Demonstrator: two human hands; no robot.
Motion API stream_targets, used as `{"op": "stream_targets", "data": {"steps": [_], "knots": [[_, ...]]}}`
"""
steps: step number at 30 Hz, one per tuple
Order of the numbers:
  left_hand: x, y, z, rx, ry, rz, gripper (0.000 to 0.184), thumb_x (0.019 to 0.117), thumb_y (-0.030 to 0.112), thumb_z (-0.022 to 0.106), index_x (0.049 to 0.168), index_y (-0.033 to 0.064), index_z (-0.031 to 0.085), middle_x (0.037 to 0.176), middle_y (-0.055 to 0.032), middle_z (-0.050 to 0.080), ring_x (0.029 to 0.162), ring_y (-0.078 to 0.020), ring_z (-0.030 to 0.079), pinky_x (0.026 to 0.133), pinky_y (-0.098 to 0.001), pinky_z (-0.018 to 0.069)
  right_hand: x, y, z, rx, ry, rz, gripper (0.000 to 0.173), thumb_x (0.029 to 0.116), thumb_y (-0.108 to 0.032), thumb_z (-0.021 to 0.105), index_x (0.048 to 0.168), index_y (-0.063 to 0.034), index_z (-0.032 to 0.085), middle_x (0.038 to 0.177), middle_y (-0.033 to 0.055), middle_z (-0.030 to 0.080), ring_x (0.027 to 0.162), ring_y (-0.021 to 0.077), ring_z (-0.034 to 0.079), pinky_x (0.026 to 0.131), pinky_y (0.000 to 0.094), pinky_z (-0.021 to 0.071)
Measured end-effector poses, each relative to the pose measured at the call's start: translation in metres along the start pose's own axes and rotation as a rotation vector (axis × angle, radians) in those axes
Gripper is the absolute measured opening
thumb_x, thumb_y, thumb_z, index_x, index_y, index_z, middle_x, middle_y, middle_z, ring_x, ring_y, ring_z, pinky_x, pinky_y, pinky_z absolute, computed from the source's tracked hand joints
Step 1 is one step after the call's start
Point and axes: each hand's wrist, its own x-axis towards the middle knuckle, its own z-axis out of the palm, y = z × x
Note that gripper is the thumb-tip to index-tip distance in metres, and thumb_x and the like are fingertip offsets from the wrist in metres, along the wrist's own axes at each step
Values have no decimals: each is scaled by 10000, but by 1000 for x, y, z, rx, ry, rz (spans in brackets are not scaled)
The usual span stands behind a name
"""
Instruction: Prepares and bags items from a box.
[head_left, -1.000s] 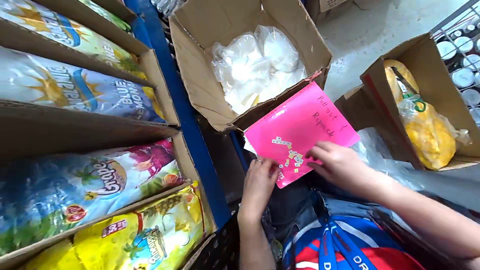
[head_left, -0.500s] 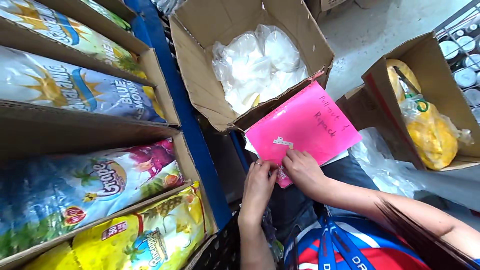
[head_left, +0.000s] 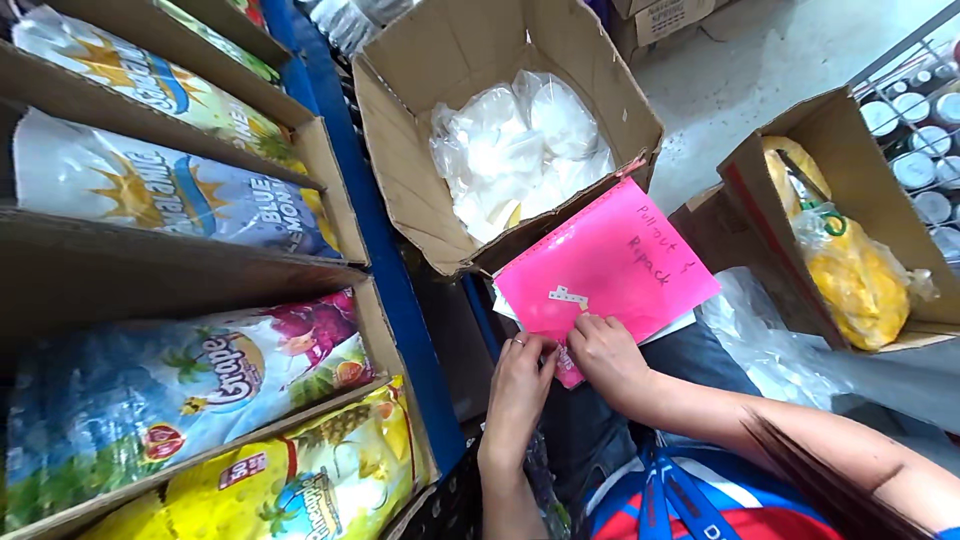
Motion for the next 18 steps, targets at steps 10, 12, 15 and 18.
{"op": "stream_targets", "data": {"steps": [10, 12, 15, 18], "knots": [[3, 2, -4, -31, -2, 8, 151, 914, 85, 710, 996, -28, 766, 1008, -203, 737, 1029, -414, 690, 948, -563, 525, 1, -2, -7, 75, -128, 36, 117, 915, 24, 622, 956, 101, 699, 1041, 262, 695, 1029, 410, 696, 841, 519, 561], [3, 2, -5, -37, -4, 12, 156, 914, 75, 703, 1001, -39, 763, 1013, -213, 737, 1034, -423, 687, 957, -563, 520, -1, 0, -4, 77, -93, 10, 111, 910, 28, 622, 948, 100, 698, 1029, 260, 696, 1017, 409, 700, 829, 511, 568], [1, 3, -9, -45, -27, 14, 175, 926, 73, 687, 1024, -55, 757, 1035, -236, 729, 1048, -440, 678, 972, -573, 506, -3, 0, 0, 59, -4, -37, 99, 888, 22, 649, 933, 91, 704, 992, 249, 698, 957, 399, 715, 763, 496, 582], [1, 4, -11, -47, -58, 8, 207, 944, 99, 674, 1046, -65, 748, 1051, -250, 722, 1063, -454, 670, 980, -582, 499, -6, -1, 2, 5, 34, -67, 97, 885, 31, 639, 912, 81, 717, 967, 231, 709, 935, 383, 722, 749, 486, 586]]}}
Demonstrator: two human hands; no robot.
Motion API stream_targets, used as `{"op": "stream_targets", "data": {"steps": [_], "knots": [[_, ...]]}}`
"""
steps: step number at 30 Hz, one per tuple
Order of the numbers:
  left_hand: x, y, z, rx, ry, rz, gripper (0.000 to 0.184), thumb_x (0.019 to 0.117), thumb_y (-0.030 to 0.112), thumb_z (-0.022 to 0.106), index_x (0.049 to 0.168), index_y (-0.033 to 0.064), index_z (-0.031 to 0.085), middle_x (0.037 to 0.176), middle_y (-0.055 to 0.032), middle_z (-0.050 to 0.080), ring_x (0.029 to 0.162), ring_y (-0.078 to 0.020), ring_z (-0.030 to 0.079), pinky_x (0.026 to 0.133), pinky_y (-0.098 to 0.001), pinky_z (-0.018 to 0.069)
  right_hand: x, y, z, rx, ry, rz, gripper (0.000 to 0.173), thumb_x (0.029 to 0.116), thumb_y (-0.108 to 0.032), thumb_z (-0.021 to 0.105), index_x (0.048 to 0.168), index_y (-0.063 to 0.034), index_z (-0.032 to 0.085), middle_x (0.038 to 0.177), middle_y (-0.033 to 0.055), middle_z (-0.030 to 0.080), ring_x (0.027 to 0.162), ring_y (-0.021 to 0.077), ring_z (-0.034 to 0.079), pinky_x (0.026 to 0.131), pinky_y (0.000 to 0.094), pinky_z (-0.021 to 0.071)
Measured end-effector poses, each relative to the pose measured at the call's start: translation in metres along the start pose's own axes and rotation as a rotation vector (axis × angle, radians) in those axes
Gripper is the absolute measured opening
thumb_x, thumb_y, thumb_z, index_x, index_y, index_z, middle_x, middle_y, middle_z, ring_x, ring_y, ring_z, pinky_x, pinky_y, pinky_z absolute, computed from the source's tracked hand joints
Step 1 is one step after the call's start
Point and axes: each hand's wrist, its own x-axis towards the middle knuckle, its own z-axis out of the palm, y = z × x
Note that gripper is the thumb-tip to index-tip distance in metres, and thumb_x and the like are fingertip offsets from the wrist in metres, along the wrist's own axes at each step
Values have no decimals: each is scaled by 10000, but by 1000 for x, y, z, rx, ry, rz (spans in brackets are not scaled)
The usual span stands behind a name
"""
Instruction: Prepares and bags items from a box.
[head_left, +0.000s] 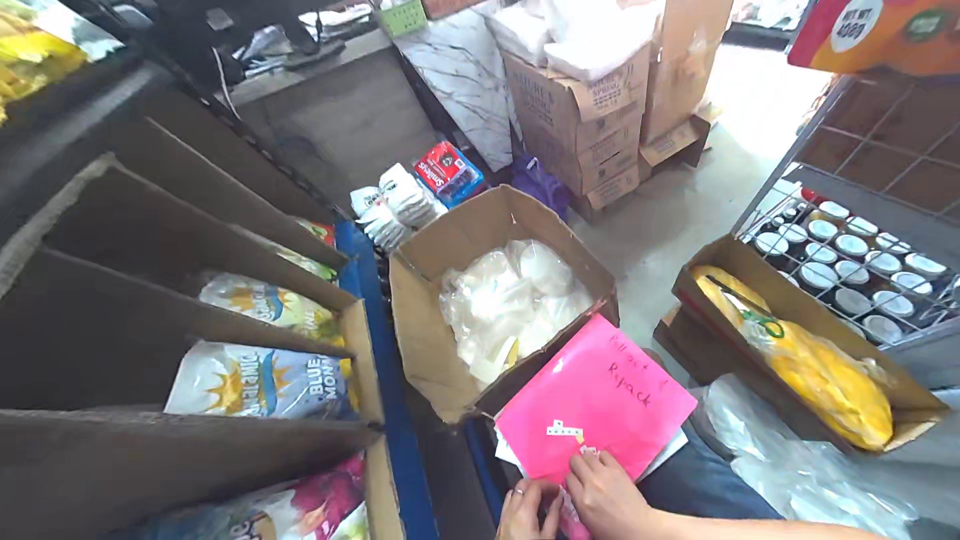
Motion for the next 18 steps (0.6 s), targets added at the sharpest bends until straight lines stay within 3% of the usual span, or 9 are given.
{"op": "stream_targets", "data": {"steps": [8, 18], "knots": [[-2, 1, -3, 2, -14, -16, 223, 956, 110, 663, 1061, -68, 746, 1050, -256, 718, 1052, -441, 673, 983, -564, 498, 7, -6, -17, 101, -254, 109, 202, 970, 33, 535, 1047, 144, 685, 1135, 303, 677, 1119, 448, 663, 908, 551, 530], [-4, -2, -4, -16, 3, 2, 225, 956, 116, 666, 1068, -63, 743, 1052, -237, 723, 1052, -420, 679, 978, -549, 508, 6, 1, -12, 203, -248, 73, 203, 982, -18, 556, 1046, 136, 673, 1117, 304, 666, 1095, 450, 660, 896, 555, 527]]}}
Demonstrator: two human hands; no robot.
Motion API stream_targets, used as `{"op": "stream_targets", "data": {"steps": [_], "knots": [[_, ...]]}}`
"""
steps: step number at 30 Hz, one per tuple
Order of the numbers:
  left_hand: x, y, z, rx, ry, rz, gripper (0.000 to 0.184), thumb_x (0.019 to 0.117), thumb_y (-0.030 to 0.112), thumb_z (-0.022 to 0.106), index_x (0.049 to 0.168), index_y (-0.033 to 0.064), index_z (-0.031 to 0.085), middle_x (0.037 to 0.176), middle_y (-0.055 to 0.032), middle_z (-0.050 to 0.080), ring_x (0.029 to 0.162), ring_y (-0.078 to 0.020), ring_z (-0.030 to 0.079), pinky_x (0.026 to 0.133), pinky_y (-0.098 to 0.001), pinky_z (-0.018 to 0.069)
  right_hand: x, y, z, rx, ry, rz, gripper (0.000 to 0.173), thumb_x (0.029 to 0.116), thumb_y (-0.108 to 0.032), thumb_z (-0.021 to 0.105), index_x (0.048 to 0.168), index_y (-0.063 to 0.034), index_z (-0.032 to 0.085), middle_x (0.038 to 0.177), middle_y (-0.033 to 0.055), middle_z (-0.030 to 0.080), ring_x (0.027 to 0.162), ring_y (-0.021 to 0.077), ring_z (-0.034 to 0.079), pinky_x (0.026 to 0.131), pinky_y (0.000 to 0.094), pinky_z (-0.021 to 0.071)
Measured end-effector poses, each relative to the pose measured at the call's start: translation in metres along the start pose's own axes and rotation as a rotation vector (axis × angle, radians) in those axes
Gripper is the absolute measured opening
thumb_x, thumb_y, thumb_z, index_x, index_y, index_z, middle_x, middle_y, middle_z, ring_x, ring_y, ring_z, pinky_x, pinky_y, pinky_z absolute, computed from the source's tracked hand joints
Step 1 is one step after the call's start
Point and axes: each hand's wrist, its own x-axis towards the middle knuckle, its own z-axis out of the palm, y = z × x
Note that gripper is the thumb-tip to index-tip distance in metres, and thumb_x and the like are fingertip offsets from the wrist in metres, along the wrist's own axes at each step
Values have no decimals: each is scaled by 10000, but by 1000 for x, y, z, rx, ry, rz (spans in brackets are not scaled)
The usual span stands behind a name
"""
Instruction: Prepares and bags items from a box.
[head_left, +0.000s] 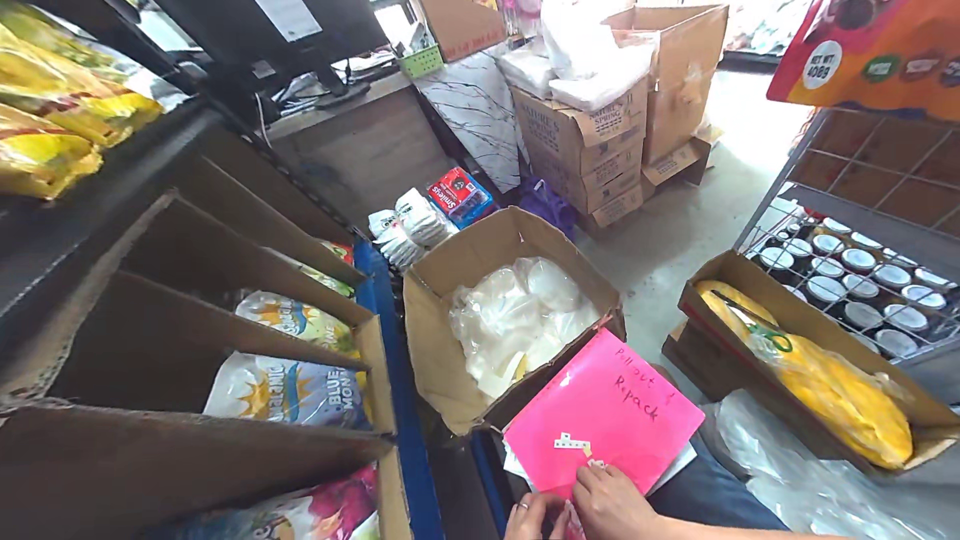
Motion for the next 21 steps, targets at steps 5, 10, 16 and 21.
{"op": "stream_targets", "data": {"steps": [5, 10, 16, 21], "knots": [[6, 3, -1, -107, 178, 58, 205, 942, 126, 691, 1069, -24, 747, 1039, -173, 737, 1006, -317, 710, 937, -498, 553, 9, 12, -31, 302, -49, 22, 229, 927, -105, 692, 1055, 84, 692, 1101, 269, 661, 1011, 397, 674, 881, 552, 545], [13, 27, -13, -351, 317, 48, 193, 962, 156, 661, 1067, 22, 751, 1032, -75, 728, 910, -86, 687, 814, -248, 563, 15, 11, -88, 570, -50, 30, 186, 936, -121, 701, 1038, 34, 693, 903, 97, 659, 723, 102, 554, 676, 264, 469], [16, 49, -19, -598, 315, 79, 162, 970, 140, 644, 1018, 27, 748, 992, -3, 711, 865, 6, 664, 759, -155, 558, 15, 13, -106, 715, -68, 36, 122, 926, -135, 716, 982, -35, 676, 735, -73, 561, 589, -47, 446, 559, 132, 380], [13, 53, -21, -651, 325, 97, 132, 954, 126, 661, 986, 26, 742, 955, 8, 710, 825, -2, 673, 730, -166, 574, 13, 12, -110, 729, -48, 13, 97, 919, -132, 717, 965, -57, 676, 742, -92, 569, 589, -65, 446, 554, 114, 374]]}}
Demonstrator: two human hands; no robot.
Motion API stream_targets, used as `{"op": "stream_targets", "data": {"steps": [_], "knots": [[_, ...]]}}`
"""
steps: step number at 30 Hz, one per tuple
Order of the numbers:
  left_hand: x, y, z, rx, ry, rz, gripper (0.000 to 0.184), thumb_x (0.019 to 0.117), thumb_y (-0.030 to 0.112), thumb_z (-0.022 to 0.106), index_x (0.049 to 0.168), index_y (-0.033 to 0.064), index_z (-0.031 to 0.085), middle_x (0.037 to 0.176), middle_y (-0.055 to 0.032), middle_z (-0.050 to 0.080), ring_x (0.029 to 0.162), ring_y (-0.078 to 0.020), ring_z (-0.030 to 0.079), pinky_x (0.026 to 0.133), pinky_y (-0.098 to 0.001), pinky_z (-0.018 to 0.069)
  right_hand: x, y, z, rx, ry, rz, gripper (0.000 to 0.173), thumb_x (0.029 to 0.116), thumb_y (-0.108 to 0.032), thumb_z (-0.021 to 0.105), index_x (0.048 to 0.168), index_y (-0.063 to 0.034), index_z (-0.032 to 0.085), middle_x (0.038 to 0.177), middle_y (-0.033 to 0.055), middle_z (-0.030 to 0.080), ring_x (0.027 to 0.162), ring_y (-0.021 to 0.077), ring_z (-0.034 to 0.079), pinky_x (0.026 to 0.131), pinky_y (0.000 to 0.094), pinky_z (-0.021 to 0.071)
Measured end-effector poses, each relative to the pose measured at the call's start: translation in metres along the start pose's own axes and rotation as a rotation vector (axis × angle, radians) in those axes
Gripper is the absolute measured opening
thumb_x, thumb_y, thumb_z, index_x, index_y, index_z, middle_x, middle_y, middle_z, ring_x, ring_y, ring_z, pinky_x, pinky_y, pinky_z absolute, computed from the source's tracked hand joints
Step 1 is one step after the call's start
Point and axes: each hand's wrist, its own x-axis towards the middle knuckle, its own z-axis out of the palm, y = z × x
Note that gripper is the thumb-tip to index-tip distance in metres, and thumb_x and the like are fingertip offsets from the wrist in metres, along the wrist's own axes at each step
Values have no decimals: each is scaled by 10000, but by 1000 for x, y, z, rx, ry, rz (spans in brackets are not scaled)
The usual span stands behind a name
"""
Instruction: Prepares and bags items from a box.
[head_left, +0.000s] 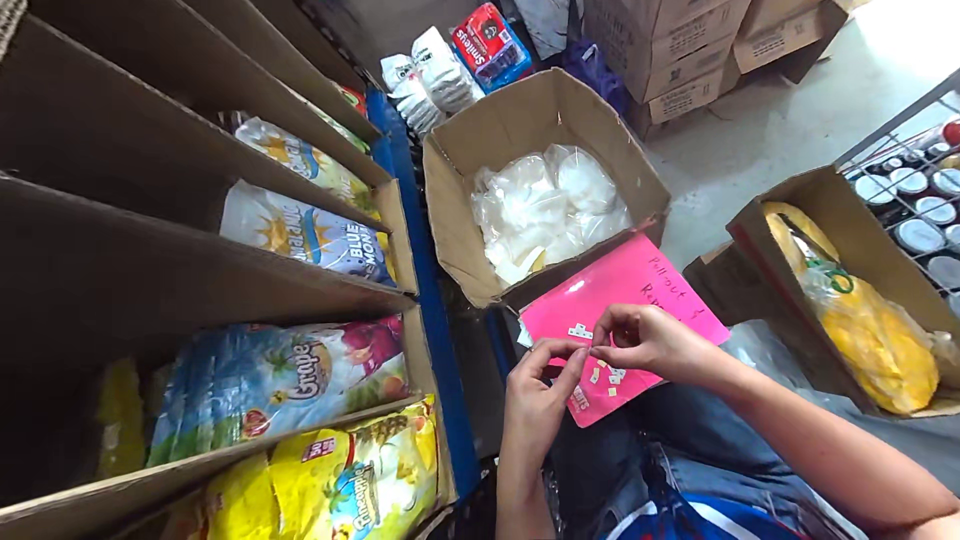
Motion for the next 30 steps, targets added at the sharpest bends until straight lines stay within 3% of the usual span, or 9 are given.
{"op": "stream_targets", "data": {"steps": [4, 13, 20, 30], "knots": [[-1, 5, 2, 3, 4, -21, 109, 935, 114, 671, 951, 26, 733, 909, 18, 699, 765, 19, 654, 677, -145, 560, 0, -2, 0, 2, 7, -16, 90, 914, -131, 718, 952, -60, 678, 751, -92, 576, 593, -67, 451, 554, 112, 376], [0, 7, 7, -52, 39, -73, 71, 918, 93, 645, 929, 44, 694, 868, 52, 679, 730, 17, 658, 667, -167, 578, 1, 3, -5, 145, -13, -2, 60, 938, -117, 694, 961, -76, 656, 761, -99, 585, 629, -62, 513, 596, 114, 436], [6, 0, 10, -23, 48, -135, 84, 926, 85, 629, 946, 24, 683, 881, 38, 674, 744, 11, 654, 676, -175, 571, 5, 15, -5, 173, -14, 62, 107, 977, -154, 650, 1009, -58, 688, 822, -89, 632, 652, -62, 525, 609, 126, 437], [6, 3, 10, -66, 43, -105, 95, 933, 90, 652, 984, 30, 705, 919, 27, 699, 743, -7, 672, 658, -185, 588, 4, 14, 0, 196, 59, 8, 72, 958, -142, 654, 952, -76, 682, 781, -100, 612, 656, -62, 534, 620, 124, 452]]}}
